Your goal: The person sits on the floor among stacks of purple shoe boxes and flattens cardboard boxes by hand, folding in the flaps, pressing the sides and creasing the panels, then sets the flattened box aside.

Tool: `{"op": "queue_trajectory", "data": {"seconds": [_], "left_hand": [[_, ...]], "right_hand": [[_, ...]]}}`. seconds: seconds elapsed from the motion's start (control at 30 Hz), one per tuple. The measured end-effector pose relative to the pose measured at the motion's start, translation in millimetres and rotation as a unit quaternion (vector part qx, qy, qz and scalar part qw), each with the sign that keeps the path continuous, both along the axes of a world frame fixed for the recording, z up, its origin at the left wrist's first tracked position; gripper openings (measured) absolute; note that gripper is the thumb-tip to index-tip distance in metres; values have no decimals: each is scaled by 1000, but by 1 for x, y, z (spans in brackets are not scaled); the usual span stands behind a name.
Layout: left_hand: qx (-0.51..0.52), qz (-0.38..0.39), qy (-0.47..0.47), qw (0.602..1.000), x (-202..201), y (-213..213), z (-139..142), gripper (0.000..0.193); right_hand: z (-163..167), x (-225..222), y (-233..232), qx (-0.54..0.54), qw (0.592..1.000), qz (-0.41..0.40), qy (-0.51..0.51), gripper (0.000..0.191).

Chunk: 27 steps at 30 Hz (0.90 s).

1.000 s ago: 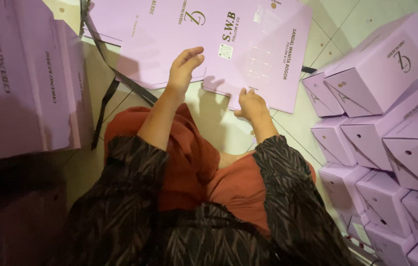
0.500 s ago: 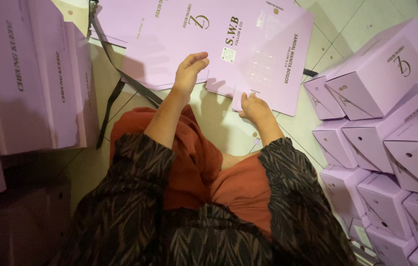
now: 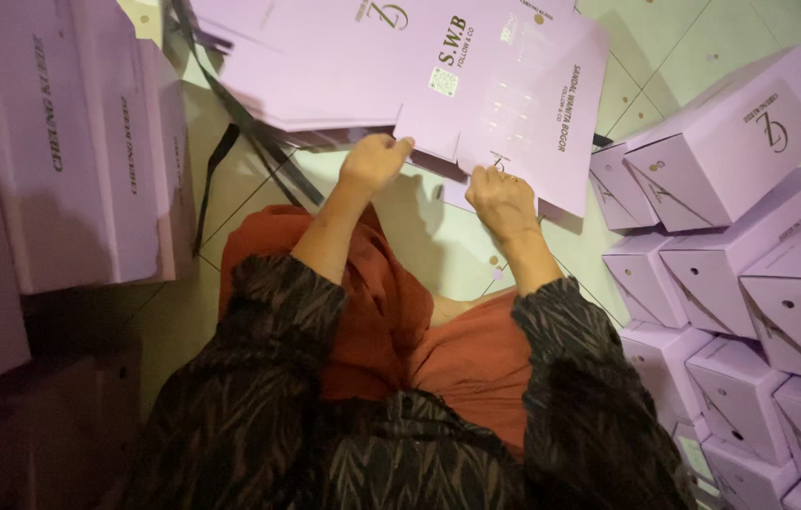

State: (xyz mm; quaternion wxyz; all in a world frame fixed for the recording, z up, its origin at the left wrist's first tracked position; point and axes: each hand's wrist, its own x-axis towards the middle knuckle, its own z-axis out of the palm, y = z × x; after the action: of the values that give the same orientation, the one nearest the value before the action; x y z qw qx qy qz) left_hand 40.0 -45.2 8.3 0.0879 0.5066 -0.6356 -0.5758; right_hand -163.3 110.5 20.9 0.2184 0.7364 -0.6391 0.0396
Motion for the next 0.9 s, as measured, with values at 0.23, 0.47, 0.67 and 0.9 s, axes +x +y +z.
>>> {"op": "queue_trajectory", "data": {"seconds": [0.23,0.47,0.67,0.9], "left_hand": [[95,84,189,974,-17,3,-21,45],[216,175,331,902,-19,-2,-37,13],[213,68,367,903,-16,0,-38,23],[201,-20,312,928,-9,3,-18,22]], "right_hand": [[68,54,3,-89,994,57,-7,14],[68,61,3,72,952,3,-298,33],[74,19,-2,194,896,-106,-386,97],[95,5,6,210,872,-102,-431,92]]}}
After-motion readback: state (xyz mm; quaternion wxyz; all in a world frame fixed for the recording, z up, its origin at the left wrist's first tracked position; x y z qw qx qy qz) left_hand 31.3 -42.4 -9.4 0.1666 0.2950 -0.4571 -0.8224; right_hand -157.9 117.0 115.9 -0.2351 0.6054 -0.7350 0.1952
